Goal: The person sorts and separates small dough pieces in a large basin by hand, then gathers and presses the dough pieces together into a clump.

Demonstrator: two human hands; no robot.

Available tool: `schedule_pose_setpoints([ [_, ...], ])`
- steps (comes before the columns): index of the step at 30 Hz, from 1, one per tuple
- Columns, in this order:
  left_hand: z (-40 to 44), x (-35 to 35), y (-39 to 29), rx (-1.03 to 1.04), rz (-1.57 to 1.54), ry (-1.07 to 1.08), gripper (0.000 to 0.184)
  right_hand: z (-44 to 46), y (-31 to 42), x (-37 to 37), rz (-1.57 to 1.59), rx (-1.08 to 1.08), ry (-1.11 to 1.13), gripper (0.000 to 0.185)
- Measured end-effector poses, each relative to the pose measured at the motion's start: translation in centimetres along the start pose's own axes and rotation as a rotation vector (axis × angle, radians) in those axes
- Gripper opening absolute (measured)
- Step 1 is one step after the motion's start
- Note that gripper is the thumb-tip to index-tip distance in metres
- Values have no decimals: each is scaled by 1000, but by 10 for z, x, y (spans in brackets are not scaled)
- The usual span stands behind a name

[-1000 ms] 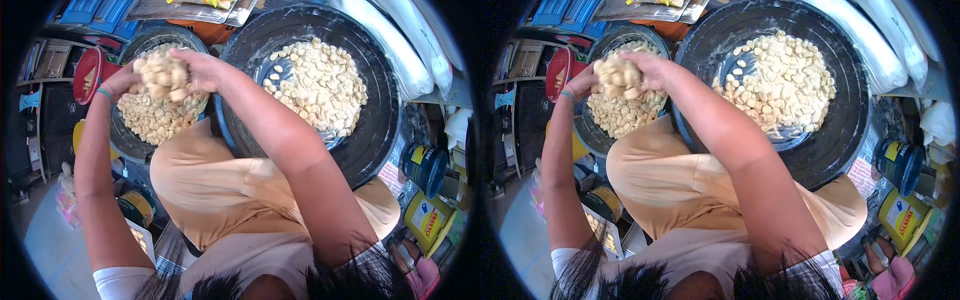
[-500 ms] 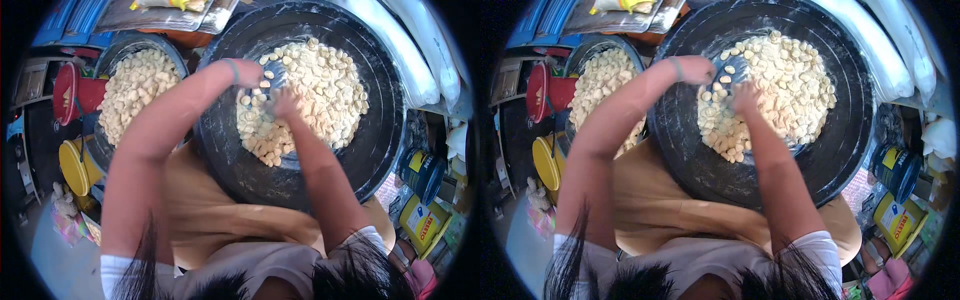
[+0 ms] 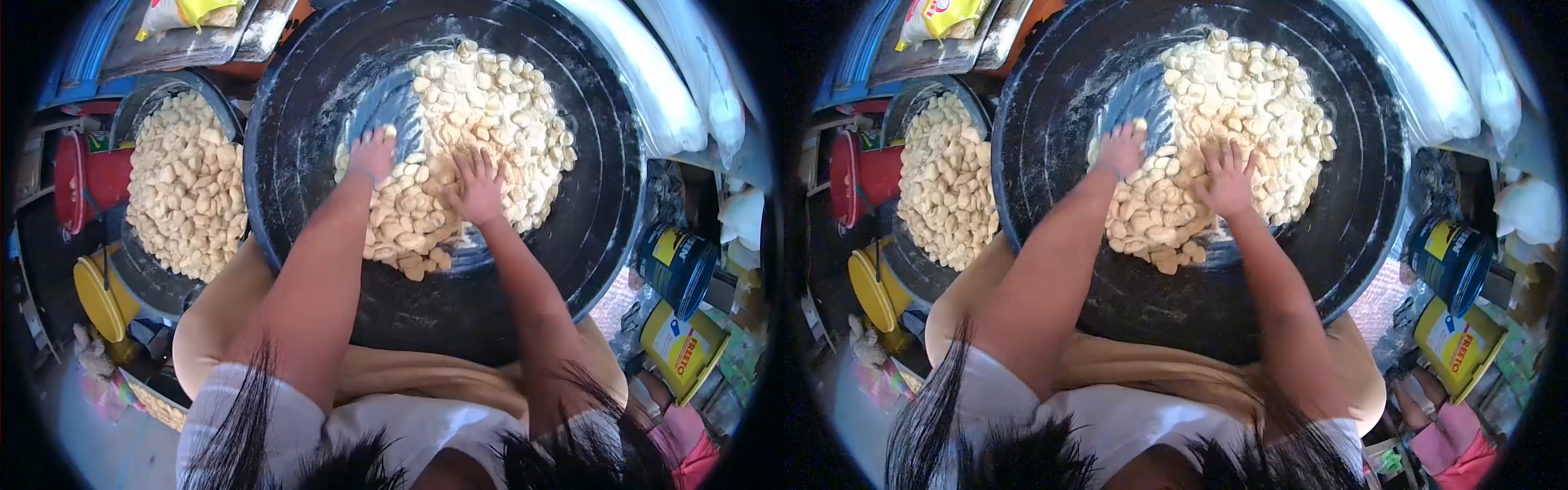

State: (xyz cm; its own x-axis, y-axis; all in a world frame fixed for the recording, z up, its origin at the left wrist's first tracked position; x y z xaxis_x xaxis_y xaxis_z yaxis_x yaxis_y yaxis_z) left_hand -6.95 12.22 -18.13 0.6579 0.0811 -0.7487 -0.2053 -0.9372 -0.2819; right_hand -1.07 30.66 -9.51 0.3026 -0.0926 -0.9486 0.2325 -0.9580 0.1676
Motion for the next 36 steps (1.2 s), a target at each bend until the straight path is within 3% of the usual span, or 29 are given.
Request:
schedule_pose_setpoints([
  [3, -64, 23, -2, -82, -58, 24, 42, -21, 52, 60, -105, 181, -70, 71],
  [5, -86, 32, 1, -171, -154, 182, 49, -50, 119, 73, 163, 102, 257, 66],
  [7, -86, 39, 6, -171, -105, 392, 58, -81, 165, 50, 174, -126, 303, 66],
  [10, -99, 22, 1, -123, 73, 651, 63, -117, 172, 13, 548, -587, 375, 62],
  [12, -82, 10, 11, -136, 73, 321, 64, -119, 130, -2, 531, -583, 275, 55],
  [13, -79, 2, 17, -142, 72, 159, 65, -112, 93, 0, 467, -241, 397, 49],
  [14, -75, -6, 22, -132, -80, 147, 70, -116, 47, 26, 573, 36, 329, 49],
  [15, -63, -6, 31, -129, -183, 81, 70, -124, 8, 63, 601, 317, 506, 57],
  [16, -54, 8, 44, -131, -289, 31, 71, -141, -31, 170, 907, 418, 676, 69],
  [17, -52, 19, 55, -139, -395, -19, 71, -148, -30, 179, 902, 486, 789, 78],
  [19, -56, 4, 46, -242, -393, 13, 73, -154, 17, 172, 1610, 1007, 914, 79],
  [21, -56, 0, 42, -312, -449, 37, 75, -116, 95, 161, 2031, 857, 887, 82],
  [23, -50, 3, 40, -275, -440, 66, 73, -84, 145, 160, 2127, 826, 837, 83],
  [25, -48, 16, 41, -199, -404, 99, 71, -68, 165, 143, 2077, 659, 888, 83],
  [26, -55, 20, 39, -202, -449, 179, 68, -77, 166, 110, 2002, 690, 1040, 85],
  [29, -70, 70, 17, -64, -227, 397, 67, -109, 110, 130, 1730, 618, 1238, 91],
  [31, -108, 60, -26, 74, -193, 813, 66, -143, 72, 144, 1742, 840, 1047, 94],
  [32, -121, 41, -50, 176, -158, 873, 66, -151, 59, 147, 1737, 941, 947, 96],
  [33, -112, 32, -42, 78, -272, 686, 67, -134, 93, 104, 1855, 872, 868, 96],
  [35, -101, 29, -18, -107, -486, 316, 68, -122, 99, 163, 1466, 770, 722, 94],
  [36, -104, 45, -12, -111, -449, 318, 71, -116, 111, 166, 1616, 662, 838, 92],
])
Point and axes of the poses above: each hand's wrist, its own z-axis towards the middle knuckle, its own x-axis out of the palm, y = z × x, the point moved 9 cm from there along z, towards the middle knuckle, and after that the axes turned 9 degrees about y, right-handed, at the moved point
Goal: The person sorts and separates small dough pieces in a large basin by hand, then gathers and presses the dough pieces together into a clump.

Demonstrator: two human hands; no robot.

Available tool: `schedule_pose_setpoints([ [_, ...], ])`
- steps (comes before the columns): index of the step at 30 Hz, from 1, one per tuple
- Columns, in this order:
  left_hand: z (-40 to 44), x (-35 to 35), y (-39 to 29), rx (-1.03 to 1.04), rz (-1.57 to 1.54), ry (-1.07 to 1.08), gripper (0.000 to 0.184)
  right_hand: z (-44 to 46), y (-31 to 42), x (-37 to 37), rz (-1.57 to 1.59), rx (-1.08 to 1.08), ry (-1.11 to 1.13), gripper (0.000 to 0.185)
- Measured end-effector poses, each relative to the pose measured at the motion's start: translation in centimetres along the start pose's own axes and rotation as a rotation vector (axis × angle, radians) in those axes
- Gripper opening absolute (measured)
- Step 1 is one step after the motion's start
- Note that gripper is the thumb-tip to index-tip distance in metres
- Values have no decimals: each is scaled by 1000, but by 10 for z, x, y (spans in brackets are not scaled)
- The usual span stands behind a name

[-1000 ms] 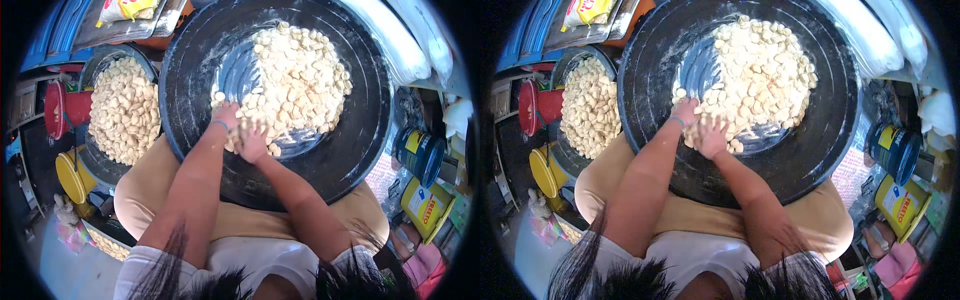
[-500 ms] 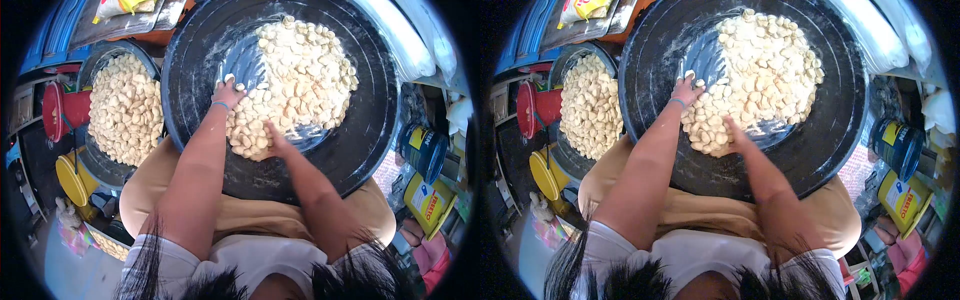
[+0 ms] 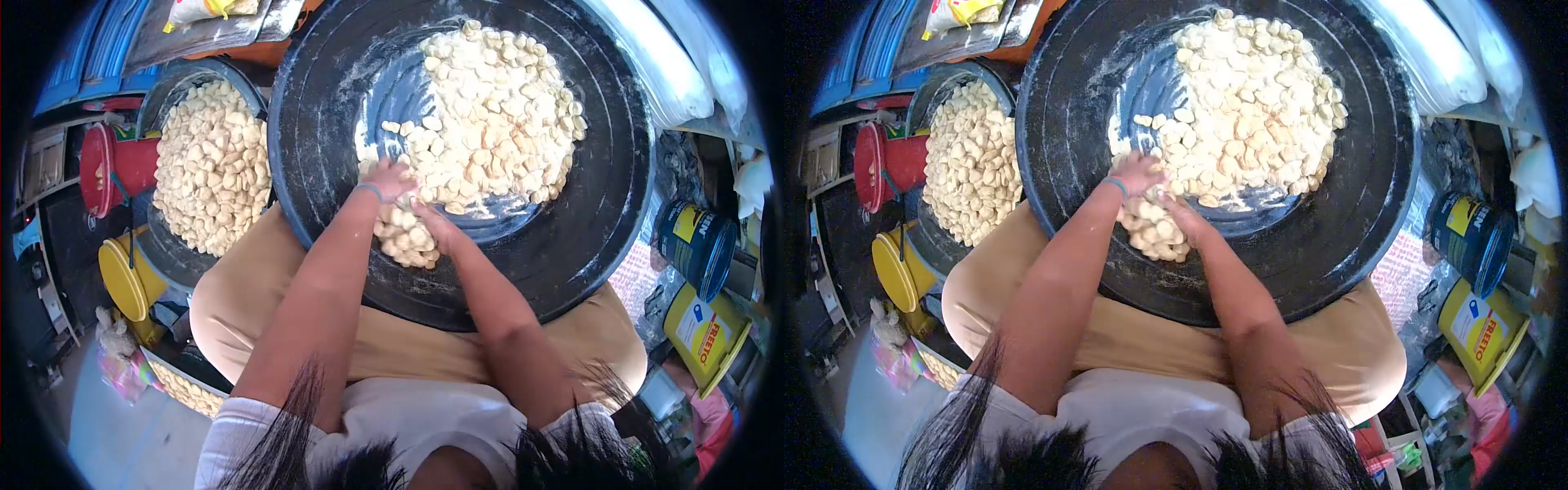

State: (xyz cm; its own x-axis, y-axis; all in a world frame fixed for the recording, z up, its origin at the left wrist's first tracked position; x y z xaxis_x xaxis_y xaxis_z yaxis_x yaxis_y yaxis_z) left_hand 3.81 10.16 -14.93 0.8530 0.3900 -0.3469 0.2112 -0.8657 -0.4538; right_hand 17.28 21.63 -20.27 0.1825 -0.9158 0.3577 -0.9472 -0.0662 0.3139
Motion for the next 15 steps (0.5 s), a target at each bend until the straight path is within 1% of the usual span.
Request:
schedule_pose_setpoints([
  [1, 9, 20, -1, 59, 130, 167, 74, -2, 9, 16, 68, 5, 187, 91],
  [3, 15, 63, -1, 174, 374, 517, 79, -39, 5, 4, 67, 132, 308, 89],
  [4, -9, 71, -6, -62, 319, 886, 95, -47, 2, -17, -72, 160, 209, 86],
  [5, -17, 52, -21, -45, 285, 798, 99, -47, -5, -34, -21, 146, 53, 89],
  [7, -42, 36, -36, -15, 216, 636, 110, -35, 10, -4, 62, -81, 178, 91],
  [8, -45, 44, -31, -41, 326, 626, 119, -34, 8, 1, -71, 17, 189, 87],
  [9, -30, 55, -9, -62, 344, 594, 126, -39, 11, 8, -205, 113, 212, 85],
  [11, -42, 69, -8, -62, 129, 879, 130, -55, 25, 31, -148, 7, 587, 91],
  [12, -46, 69, -5, -34, 266, 843, 130, -47, 7, 15, -192, 146, 560, 97],
  [14, -59, 63, -8, 23, 548, 737, 129, -40, 16, 16, -390, -41, 400, 97],
  [15, -77, 49, -27, 9, 705, 587, 122, -40, 23, 20, -482, -141, 312, 97],
])
Point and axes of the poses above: each hand's wrist, its own z-axis towards the middle knuckle, its own x-axis out of the palm, y = z × x, the point moved 9 cm from there along z, towards the middle knuckle, and after that the axes turned 9 degrees about y, right-handed, at the moved point
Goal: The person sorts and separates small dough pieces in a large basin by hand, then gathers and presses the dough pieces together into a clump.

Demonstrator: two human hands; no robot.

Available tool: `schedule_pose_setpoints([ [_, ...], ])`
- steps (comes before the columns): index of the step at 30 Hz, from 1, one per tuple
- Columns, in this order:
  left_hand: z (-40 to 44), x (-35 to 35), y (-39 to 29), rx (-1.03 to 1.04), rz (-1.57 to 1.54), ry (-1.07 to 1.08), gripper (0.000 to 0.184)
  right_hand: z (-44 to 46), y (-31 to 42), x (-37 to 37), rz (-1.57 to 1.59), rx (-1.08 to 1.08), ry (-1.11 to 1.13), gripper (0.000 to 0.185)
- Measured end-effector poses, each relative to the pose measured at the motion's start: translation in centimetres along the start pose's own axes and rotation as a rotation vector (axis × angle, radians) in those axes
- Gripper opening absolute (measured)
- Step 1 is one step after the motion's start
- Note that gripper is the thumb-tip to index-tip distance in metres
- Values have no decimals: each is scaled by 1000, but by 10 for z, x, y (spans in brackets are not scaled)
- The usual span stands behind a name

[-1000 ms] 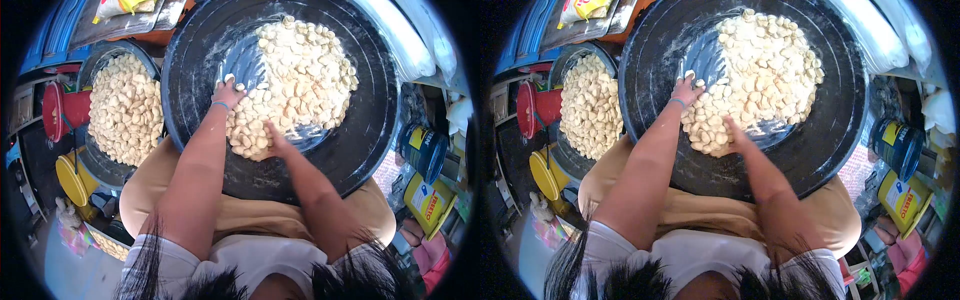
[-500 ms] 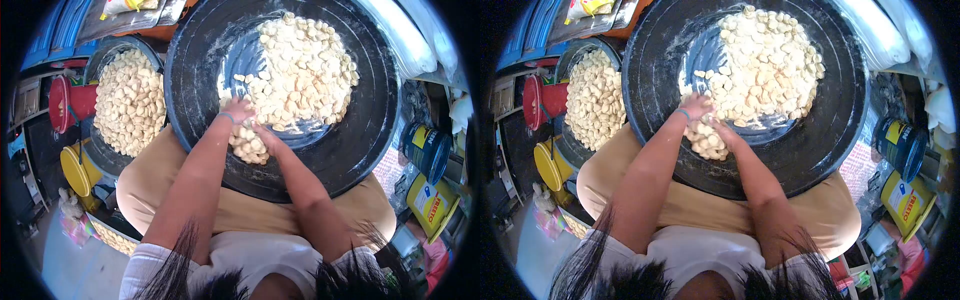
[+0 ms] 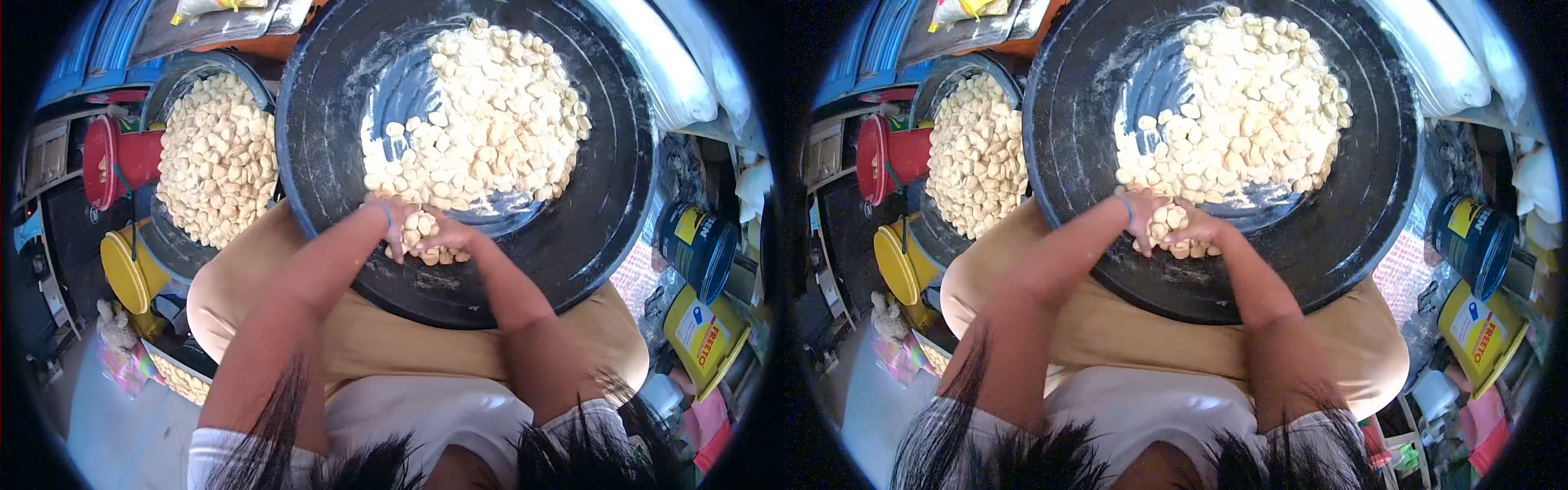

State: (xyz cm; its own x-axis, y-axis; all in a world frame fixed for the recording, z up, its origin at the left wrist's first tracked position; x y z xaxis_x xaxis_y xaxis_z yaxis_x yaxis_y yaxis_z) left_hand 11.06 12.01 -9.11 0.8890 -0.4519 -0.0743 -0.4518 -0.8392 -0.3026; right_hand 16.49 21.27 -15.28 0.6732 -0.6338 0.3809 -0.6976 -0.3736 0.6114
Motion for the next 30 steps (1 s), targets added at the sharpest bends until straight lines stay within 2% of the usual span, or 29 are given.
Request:
schedule_pose_setpoints([
  [2, 6, -4, 3, -34, -149, -194, 112, 3, 9, 5, 248, -93, -52, 96],
  [4, 38, -2, 15, 108, -364, -148, 104, 12, -1, -4, 461, -138, -106, 94],
  [5, 53, -4, 23, 178, -472, -130, 99, 9, 0, -2, 652, -158, -99, 87],
  [6, 63, -19, 32, 266, -584, -195, 95, 30, -36, -17, 730, -173, -209, 83],
  [8, 71, -14, 39, 447, -827, -274, 85, 15, -3, -8, 957, -255, -145, 82],
  [9, 18, -32, 30, 376, -847, -221, 79, 26, -8, -12, 1018, -229, -68, 78],
  [12, -60, -76, 27, 529, -868, -228, 79, 1, 82, -23, 826, -337, -36, 71],
  [14, -81, -90, 70, 414, -788, -450, 78, -19, 158, -15, 648, -378, 29, 65],
  [16, -157, -92, 88, 455, -897, -477, 76, -20, 223, 2, 541, -431, 7, 56],
  [18, -225, -80, 121, 480, -1016, -536, 74, -9, 294, 45, 582, -558, 215, 47],
  [19, -253, -73, 156, 494, -1009, -660, 66, 2, 325, 70, 648, -585, 312, 41],
  [20, -298, -64, 157, 482, -1086, -682, 69, 16, 352, 93, 700, -619, 382, 44],
  [22, -348, -28, 233, 138, -1113, -973, 73, 23, 402, 135, 755, -788, 572, 50],
  [24, -372, 6, 277, 115, -1200, -1046, 66, 1, 401, 143, 656, -586, 286, 55],
  [27, -392, 26, 344, -497, -606, -1001, 61, 8, 373, 112, 352, -633, 109, 57],
  [28, -383, 18, 329, -417, -665, -966, 60, 8, 354, 92, 248, -634, 55, 57],
  [30, -359, -13, 271, -256, -779, -888, 58, -1, 293, 41, 250, -476, -3, 56],
])
Point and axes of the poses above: each hand's wrist, its own z-axis towards the middle knuckle, its own x-axis out of the palm, y = z × x, the point moved 9 cm from there along z, towards the middle knuckle, and after that the axes turned 9 degrees about y, right-handed, at the moved point
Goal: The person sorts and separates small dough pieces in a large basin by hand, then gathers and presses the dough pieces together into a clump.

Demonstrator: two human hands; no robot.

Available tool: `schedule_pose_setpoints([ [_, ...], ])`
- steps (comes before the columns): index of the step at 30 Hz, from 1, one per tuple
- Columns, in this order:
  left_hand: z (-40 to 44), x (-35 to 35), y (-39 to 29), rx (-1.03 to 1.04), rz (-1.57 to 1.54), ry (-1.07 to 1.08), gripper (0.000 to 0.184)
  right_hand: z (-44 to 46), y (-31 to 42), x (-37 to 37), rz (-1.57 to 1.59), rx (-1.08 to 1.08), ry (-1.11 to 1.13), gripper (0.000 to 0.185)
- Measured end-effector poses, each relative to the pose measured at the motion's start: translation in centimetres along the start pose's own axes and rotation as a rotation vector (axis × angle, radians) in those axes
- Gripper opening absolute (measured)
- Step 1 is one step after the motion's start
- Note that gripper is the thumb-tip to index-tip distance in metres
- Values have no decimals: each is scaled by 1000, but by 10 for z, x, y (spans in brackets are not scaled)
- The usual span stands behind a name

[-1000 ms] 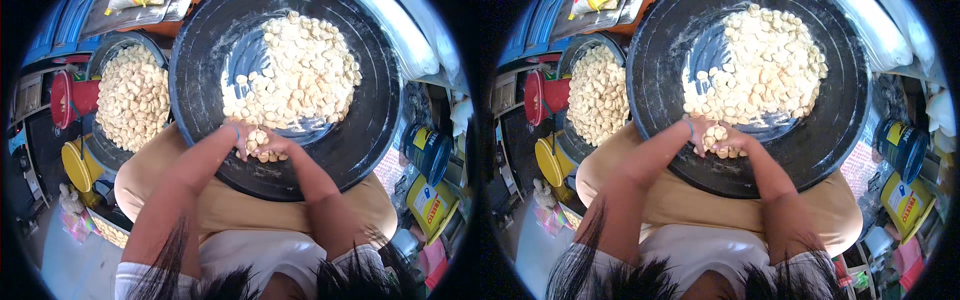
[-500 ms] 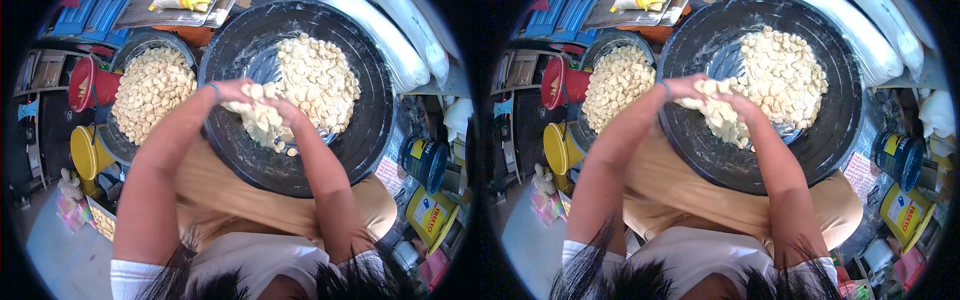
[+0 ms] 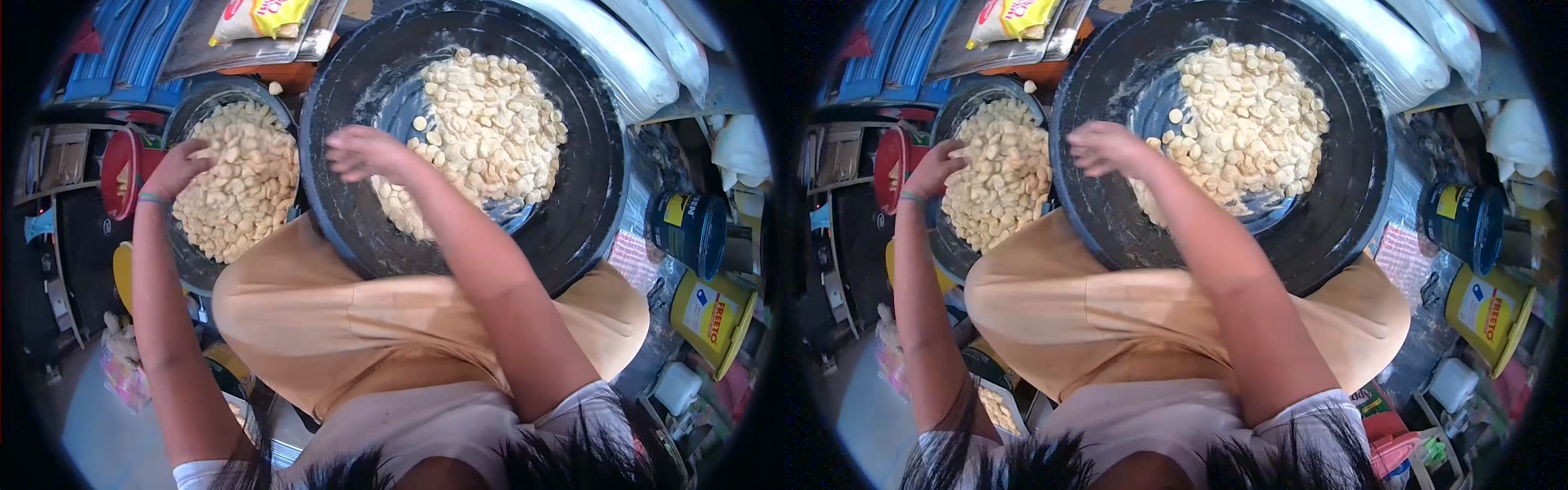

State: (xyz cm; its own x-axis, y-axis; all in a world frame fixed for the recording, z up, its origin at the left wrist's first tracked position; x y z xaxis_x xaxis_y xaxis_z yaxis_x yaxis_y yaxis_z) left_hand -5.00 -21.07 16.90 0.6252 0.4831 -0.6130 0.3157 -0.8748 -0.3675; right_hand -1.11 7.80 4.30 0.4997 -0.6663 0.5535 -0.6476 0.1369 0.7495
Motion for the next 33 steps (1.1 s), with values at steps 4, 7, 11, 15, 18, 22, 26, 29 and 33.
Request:
schedule_pose_setpoints([
  [4, 54, 121, -129, 475, 250, 303, 46, -89, -149, -189, -352, 444, -449, 42],
  [7, 122, 236, -172, 472, 677, 559, 51, -161, -214, -235, 9, 341, -820, 31],
  [11, 253, 322, -212, 538, 736, 275, 53, -213, -219, -251, -192, -27, -1362, 21],
  [15, 297, 354, -216, 241, 396, 49, 77, -231, -268, -249, -612, 483, -1400, 43],
  [18, 247, 404, -227, 315, 650, 408, 88, -186, -279, -231, -445, 456, -954, 37],
  [22, 148, 369, -225, 489, 846, 832, 71, -101, -181, -174, -578, 426, -343, 41],
  [26, 109, 277, -203, 528, 930, 896, 49, -51, 23, -101, -1007, -120, -478, 31],
  [29, 118, 162, -170, 397, 764, 549, 35, 21, 84, -45, -1227, -384, -336, 22],
  [33, 153, 41, -111, 475, 551, -301, 24, 124, 86, 14, -1598, -614, -343, 15],
])
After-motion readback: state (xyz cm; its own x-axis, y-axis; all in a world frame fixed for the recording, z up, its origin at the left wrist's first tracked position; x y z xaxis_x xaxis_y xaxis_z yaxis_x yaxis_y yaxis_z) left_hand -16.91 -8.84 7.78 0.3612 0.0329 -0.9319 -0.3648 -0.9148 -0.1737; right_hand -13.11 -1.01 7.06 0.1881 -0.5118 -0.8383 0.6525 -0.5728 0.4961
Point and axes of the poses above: each hand's wrist, its own z-axis towards the middle knuckle, its own x-axis out of the palm, y = z × x, the point moved 9 cm from there along z, towards the middle knuckle, and after that the axes turned 9 degrees about y, right-handed, at the moved point
